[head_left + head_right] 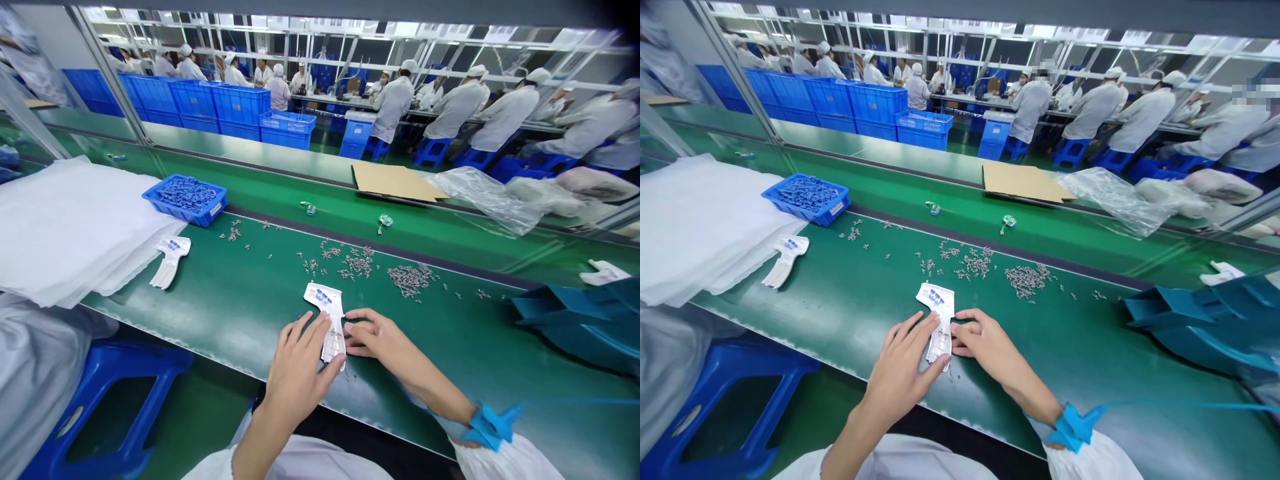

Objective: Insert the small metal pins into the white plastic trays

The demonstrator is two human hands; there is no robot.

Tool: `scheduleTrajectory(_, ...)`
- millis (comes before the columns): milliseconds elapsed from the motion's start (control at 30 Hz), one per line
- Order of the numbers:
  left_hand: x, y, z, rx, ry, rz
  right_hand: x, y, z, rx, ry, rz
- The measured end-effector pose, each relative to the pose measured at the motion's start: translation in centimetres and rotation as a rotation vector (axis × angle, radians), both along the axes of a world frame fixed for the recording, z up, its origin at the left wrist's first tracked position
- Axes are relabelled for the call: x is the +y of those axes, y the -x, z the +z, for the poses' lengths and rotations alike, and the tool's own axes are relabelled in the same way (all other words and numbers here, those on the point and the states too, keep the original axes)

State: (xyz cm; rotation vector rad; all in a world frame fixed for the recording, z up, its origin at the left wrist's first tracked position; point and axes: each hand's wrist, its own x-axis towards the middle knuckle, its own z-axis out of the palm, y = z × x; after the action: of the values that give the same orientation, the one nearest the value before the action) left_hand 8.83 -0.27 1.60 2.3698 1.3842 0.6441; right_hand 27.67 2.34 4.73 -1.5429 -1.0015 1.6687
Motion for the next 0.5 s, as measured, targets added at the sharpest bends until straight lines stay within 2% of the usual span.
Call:
scheduleTrajectory(133,-0.1,0.3,0.0,-0.02,0.009,0.0,0.8,0.7,0.2,-0.016,0.079,0.041)
scheduleTrajectory(333,-0.4,0.7,0.1,-0.086,0.033,-0.021,1.7,1.4,-0.4,-0.004,-0.02,0.168)
scheduleTrajectory(500,-0.4,2.1,0.6,-0.192,0.05,0.115,3.3,0.6,0.3,0.153,0.052,0.129)
